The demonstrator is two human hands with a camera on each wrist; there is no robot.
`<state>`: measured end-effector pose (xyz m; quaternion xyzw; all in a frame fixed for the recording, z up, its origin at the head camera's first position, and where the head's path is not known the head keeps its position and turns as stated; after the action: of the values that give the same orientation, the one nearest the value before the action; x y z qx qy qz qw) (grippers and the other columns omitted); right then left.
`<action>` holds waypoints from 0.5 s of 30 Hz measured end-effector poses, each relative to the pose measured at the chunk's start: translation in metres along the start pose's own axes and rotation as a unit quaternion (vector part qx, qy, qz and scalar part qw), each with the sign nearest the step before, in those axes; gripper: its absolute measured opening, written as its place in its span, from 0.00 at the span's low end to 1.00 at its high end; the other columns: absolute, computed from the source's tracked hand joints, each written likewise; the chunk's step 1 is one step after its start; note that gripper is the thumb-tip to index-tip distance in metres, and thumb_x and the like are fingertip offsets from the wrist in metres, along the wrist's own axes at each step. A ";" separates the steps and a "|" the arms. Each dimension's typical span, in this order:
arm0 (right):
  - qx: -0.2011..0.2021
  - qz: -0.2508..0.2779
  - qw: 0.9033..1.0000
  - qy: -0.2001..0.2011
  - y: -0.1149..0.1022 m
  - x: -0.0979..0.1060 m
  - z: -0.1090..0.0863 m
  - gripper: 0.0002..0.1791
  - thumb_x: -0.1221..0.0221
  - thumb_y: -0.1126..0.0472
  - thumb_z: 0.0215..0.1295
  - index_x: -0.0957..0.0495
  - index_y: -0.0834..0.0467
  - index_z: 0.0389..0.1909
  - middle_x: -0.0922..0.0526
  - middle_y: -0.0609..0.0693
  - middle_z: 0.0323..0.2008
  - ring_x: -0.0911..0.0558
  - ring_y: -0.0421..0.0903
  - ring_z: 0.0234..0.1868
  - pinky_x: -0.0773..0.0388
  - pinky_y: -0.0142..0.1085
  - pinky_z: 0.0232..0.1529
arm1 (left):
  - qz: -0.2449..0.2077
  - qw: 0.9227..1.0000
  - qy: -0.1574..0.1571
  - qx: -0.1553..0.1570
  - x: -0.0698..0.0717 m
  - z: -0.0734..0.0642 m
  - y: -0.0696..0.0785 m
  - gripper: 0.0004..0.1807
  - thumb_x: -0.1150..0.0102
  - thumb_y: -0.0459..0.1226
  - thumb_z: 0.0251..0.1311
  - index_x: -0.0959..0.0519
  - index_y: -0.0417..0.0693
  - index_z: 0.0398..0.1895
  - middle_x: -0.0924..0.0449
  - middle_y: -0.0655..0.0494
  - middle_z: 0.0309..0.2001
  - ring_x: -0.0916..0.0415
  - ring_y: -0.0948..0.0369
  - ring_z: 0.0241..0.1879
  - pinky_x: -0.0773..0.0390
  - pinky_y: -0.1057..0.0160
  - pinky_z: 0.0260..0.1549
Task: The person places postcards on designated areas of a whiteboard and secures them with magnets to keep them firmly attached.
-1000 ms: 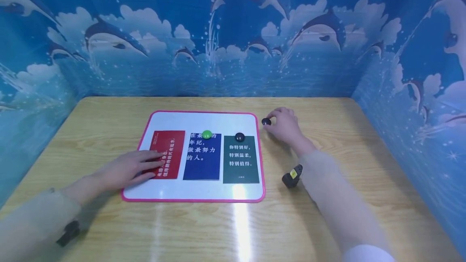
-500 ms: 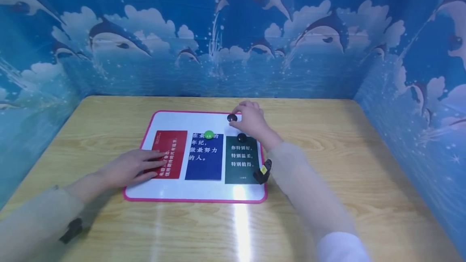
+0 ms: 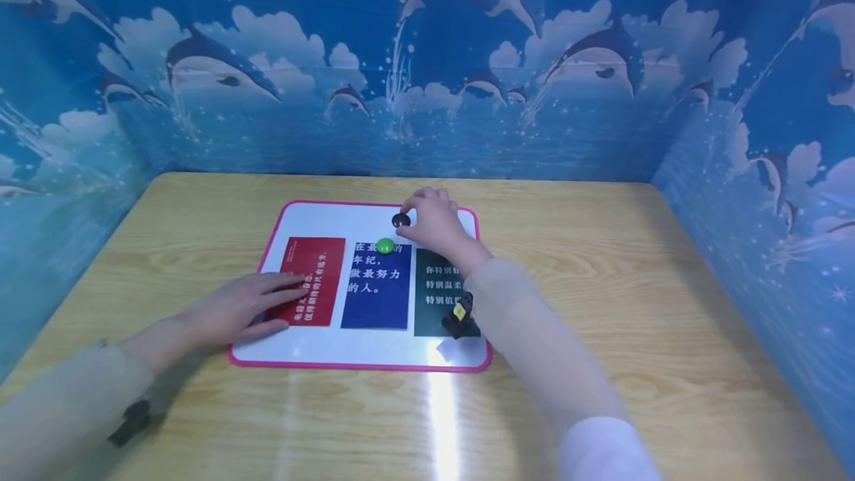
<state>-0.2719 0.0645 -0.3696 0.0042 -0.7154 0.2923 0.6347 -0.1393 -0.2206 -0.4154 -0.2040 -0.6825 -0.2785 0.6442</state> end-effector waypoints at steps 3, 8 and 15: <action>0.008 -0.004 1.000 -0.008 -0.007 -0.003 0.003 0.19 0.37 0.52 0.58 0.21 0.56 0.49 0.33 0.57 0.64 0.41 0.59 0.67 0.43 0.54 0.65 | -0.007 1.000 -0.008 0.009 0.002 0.000 0.002 0.37 0.37 0.55 0.51 0.32 0.54 0.65 0.31 0.52 0.64 0.32 0.52 0.62 0.25 0.48 0.55; 0.014 -0.004 1.000 -0.021 -0.021 -0.009 0.008 0.19 0.36 0.51 0.57 0.21 0.54 0.49 0.34 0.56 0.65 0.41 0.58 0.68 0.44 0.54 0.67 | -0.016 1.000 -0.019 0.000 0.003 0.000 0.004 0.37 0.39 0.56 0.52 0.33 0.58 0.66 0.33 0.53 0.66 0.34 0.53 0.64 0.27 0.48 0.57; 0.030 0.001 0.999 -0.035 -0.042 -0.021 0.015 0.19 0.37 0.50 0.58 0.20 0.52 0.48 0.35 0.55 0.65 0.42 0.56 0.68 0.44 0.53 0.67 | -0.022 0.999 -0.035 -0.009 -0.002 -0.001 0.004 0.32 0.42 0.56 0.56 0.31 0.60 0.65 0.32 0.53 0.65 0.35 0.53 0.64 0.27 0.49 0.56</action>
<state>-0.2656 0.0157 -0.3719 0.0328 -0.7280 0.3136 0.6088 -0.1356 -0.2181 -0.4165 -0.2039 -0.7065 -0.2916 0.6118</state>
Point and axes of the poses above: each hand's wrist, its own z-axis towards the middle knuckle, its own x-axis out of the back of the hand, y = z × x, the point moved 2 cm from there along z, towards the middle knuckle
